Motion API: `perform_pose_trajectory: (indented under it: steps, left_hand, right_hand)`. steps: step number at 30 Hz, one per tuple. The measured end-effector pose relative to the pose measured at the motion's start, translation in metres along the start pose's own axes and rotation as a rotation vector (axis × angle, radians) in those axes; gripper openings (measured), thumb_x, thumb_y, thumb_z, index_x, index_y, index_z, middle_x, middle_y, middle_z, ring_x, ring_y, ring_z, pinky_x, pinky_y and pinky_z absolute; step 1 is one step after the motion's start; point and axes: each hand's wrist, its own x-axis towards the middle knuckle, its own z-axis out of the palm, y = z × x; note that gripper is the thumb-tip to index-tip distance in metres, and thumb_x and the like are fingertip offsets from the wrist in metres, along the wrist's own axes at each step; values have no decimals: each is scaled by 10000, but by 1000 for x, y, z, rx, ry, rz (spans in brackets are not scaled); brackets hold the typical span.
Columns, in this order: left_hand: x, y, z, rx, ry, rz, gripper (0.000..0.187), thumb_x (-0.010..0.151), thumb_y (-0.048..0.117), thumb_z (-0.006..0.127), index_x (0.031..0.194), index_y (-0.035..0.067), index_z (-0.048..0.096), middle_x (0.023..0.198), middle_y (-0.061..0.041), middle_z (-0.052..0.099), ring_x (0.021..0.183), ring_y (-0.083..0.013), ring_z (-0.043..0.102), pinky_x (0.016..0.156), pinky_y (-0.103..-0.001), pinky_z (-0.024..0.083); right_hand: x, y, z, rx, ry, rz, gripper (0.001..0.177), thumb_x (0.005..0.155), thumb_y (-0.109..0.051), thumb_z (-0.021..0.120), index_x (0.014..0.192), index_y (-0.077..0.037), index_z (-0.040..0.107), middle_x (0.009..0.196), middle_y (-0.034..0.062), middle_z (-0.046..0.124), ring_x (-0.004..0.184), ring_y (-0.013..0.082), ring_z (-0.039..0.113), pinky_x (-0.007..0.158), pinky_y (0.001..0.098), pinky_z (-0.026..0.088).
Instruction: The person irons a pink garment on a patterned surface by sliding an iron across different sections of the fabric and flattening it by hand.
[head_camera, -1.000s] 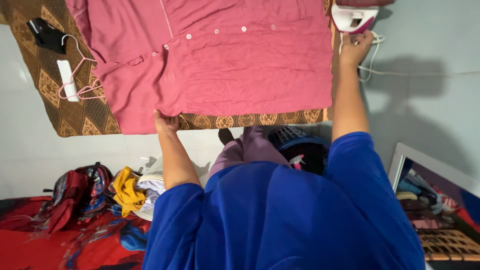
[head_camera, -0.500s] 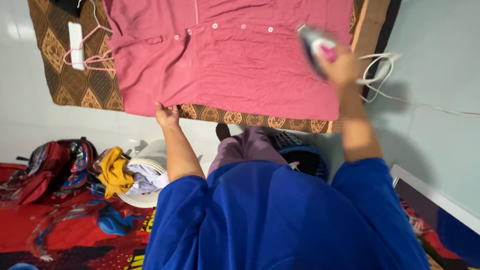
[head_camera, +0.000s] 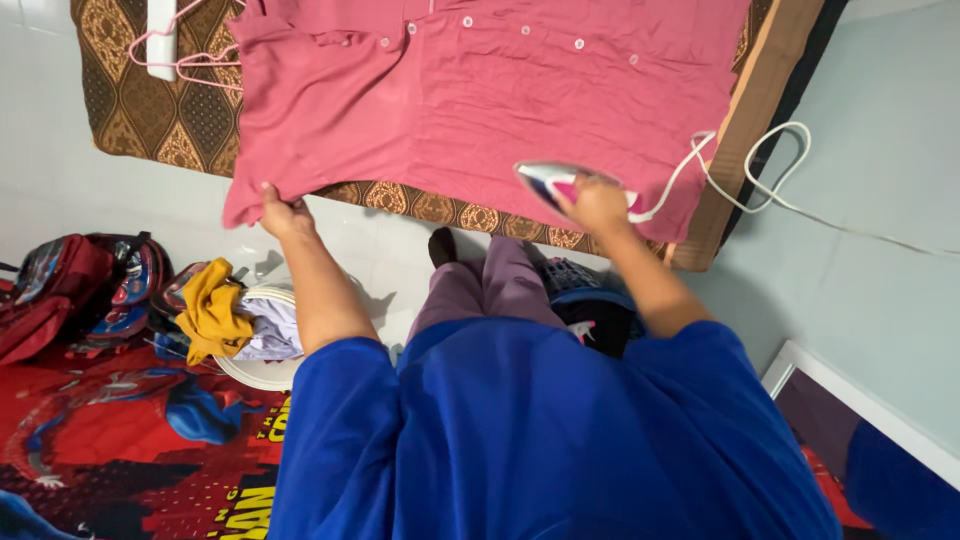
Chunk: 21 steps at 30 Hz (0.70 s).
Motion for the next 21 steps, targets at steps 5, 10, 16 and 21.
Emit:
perform_pose_trajectory:
  steps: [5, 10, 16, 21]
  left_hand:
    - [6, 15, 12, 148, -5, 91, 339, 934, 57, 671, 1273, 66, 659, 984, -105, 736, 705, -178, 673, 544, -308, 534]
    - [13, 15, 20, 75, 111, 27, 339, 964, 26, 697, 1284, -40, 610, 1030, -153, 736, 774, -246, 731, 614, -366, 605]
    - [-18, -22, 16, 902, 794, 713, 609, 691, 261, 904, 1126, -71, 637, 946, -184, 674, 678, -328, 634, 499, -451, 506]
    - [-146, -130, 20, 1315, -250, 1198, 286, 851, 201, 727, 889, -44, 584, 938, -245, 599, 955, -396, 537, 909, -540, 456]
  right_hand:
    - [34, 78, 6, 4, 103, 321, 683, 969, -710, 628, 971, -39, 755, 745, 157, 725, 625, 310, 704, 552, 452, 551]
    - [69, 145, 10, -15, 216, 497, 614, 885, -618, 755, 997, -14, 741, 859, 233, 735, 789, 420, 714, 662, 512, 558]
    - [78, 141, -2, 103, 246, 577, 598, 812, -548, 823, 1004, 11, 728, 857, 244, 730, 795, 433, 707, 662, 525, 552]
    - [31, 54, -12, 174, -111, 624, 557, 918, -587, 713, 1025, -42, 743, 812, 149, 732, 699, 295, 713, 602, 458, 554]
